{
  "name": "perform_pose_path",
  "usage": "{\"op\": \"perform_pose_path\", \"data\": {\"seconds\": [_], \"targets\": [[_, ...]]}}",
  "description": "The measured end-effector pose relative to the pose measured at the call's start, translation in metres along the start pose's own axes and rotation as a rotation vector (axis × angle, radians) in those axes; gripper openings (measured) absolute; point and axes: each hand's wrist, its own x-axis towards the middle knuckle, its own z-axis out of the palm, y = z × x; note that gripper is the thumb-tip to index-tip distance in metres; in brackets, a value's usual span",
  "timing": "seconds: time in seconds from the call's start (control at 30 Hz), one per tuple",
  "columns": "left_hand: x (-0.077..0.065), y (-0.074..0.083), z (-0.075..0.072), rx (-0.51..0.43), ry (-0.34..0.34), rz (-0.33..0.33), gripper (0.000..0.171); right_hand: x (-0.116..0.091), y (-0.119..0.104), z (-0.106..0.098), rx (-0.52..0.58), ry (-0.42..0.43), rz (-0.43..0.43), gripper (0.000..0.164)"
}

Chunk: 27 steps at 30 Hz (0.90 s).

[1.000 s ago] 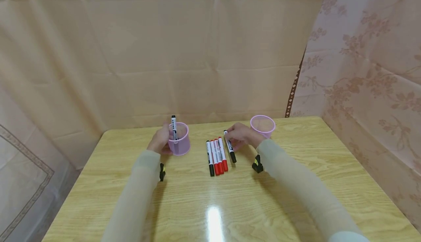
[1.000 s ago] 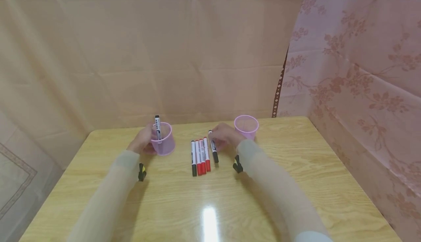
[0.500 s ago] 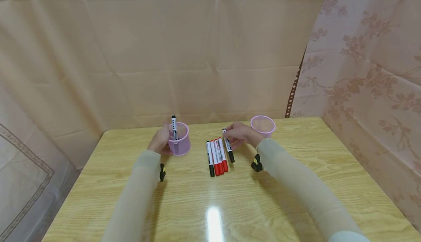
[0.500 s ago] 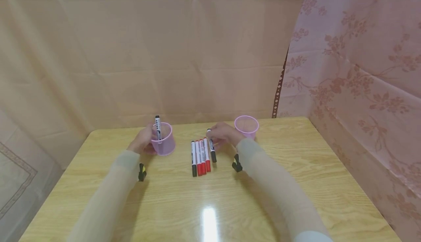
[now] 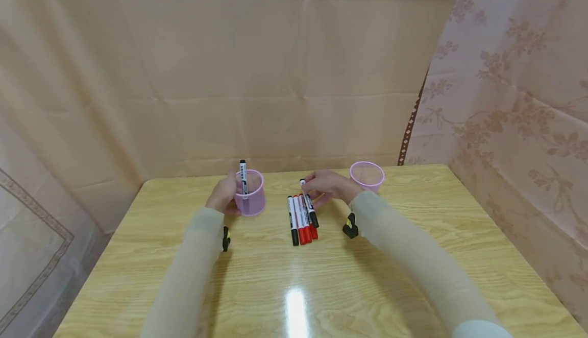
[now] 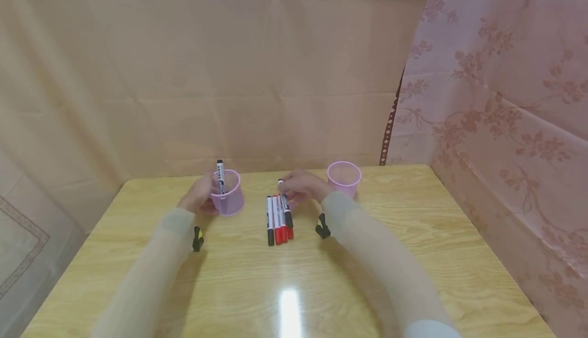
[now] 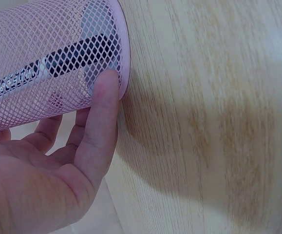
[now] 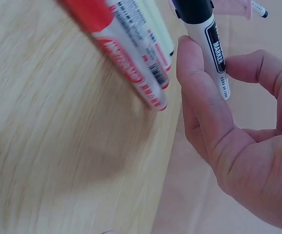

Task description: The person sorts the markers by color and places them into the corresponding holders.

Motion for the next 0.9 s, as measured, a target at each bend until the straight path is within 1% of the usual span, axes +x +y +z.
{"op": "perform_pose_path", "data": {"seconds": [0.27, 0.5, 0.63, 0.77, 0.9], "targets": [[-0.001, 0.001, 0.000, -0.007, -0.001, -0.008, 0.080, 0.005, -0.012, 0.010, 0.003, -0.011, 0.014, 0.053], [-0.001, 0.001, 0.000, -0.013, -0.005, -0.011, 0.082, 0.004, -0.020, 0.018, 0.014, -0.020, -0.023, 0.055], [0.000, 0.001, 0.000, -0.015, 0.000, -0.013, 0.083, 0.007, -0.024, 0.025, 0.019, -0.020, -0.026, 0.055], [0.000, 0.001, 0.000, -0.023, 0.005, -0.015, 0.083, 0.009, -0.028, 0.033, 0.028, -0.021, -0.032, 0.052], [0.001, 0.001, 0.000, -0.026, 0.003, -0.016, 0.081, 0.008, -0.034, 0.039, 0.023, -0.029, -0.061, 0.045]]}}
